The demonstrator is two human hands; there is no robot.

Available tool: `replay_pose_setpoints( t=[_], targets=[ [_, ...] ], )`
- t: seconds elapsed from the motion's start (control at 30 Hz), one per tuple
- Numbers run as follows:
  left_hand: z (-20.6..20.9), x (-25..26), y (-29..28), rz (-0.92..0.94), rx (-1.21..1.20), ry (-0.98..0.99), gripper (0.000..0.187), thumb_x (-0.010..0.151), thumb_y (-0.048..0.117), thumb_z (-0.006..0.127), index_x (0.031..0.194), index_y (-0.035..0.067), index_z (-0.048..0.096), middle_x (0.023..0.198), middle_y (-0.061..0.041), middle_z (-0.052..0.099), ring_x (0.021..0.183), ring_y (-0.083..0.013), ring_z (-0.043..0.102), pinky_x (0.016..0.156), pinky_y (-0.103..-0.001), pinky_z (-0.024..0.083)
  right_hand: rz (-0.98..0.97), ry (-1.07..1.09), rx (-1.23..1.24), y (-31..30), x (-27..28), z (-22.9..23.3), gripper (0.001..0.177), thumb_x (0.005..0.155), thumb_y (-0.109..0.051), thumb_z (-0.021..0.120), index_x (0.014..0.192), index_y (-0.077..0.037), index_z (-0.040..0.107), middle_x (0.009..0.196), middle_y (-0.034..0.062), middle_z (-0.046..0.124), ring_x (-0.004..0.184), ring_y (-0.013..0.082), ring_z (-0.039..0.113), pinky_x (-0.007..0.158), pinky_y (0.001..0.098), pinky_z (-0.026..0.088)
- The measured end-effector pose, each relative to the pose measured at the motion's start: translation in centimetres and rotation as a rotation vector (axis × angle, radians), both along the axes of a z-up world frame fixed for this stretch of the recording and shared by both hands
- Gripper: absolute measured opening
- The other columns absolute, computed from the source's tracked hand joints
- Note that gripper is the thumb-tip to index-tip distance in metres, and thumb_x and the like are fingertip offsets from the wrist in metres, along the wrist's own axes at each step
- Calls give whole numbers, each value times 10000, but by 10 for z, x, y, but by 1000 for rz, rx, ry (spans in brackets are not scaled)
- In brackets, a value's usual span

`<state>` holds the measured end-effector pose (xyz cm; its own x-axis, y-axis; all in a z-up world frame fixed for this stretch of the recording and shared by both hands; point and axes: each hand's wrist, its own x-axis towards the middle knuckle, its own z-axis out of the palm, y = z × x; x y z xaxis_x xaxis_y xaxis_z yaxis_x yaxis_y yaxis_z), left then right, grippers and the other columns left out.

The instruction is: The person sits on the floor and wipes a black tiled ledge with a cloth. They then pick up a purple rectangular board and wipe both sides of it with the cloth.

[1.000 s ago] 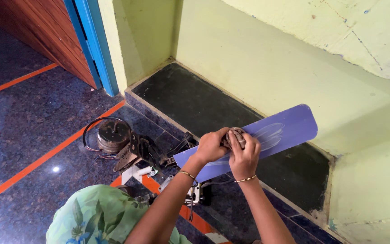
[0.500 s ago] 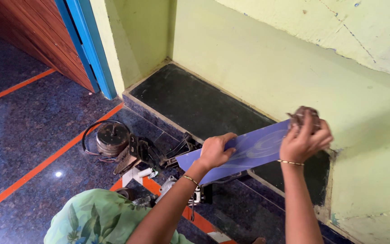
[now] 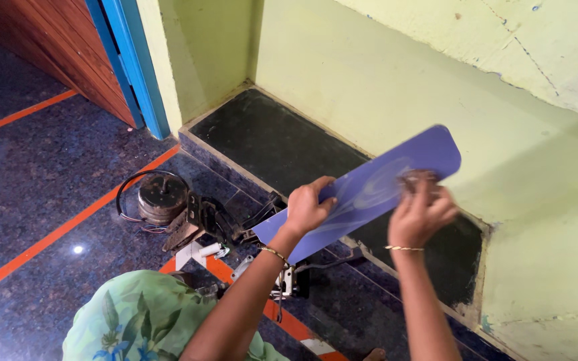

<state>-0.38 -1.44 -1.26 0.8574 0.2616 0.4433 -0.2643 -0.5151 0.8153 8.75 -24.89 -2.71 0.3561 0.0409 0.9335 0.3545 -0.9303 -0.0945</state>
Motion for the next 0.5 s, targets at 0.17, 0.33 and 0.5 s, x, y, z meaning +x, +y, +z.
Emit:
replay_pose_setpoints(
  t=[0.17, 0.33, 0.5],
  targets=[
    [-5, 6, 17, 65, -75, 5, 419, 778, 204, 761, 1189, 146, 707, 1009, -161, 763, 965, -354, 724, 841, -437, 565, 177, 62, -315, 64, -65, -42, 474, 943, -108, 655, 1406, -207, 679, 1181, 161, 542, 1087, 342, 491, 912, 488, 411],
    [-21, 10, 25, 89, -77, 21, 451, 781, 204, 763, 1224, 155, 696, 1062, -164, 753, 986, -360, 712, 860, -441, 557, 413, 56, -443, 88, -90, -66, 372, 954, -168, 658, 1326, -192, 664, 1200, 120, 598, 1105, 320, 530, 900, 498, 419],
    [-24, 9, 24, -3, 45, 23, 442, 804, 210, 744, 1239, 157, 693, 1059, -169, 749, 986, -361, 711, 872, -456, 555, 146, 41, -444, 51, -37, -50, 549, 912, -139, 688, 1421, -331, 613, 1156, 130, 612, 1040, 289, 510, 901, 469, 399]
  ],
)
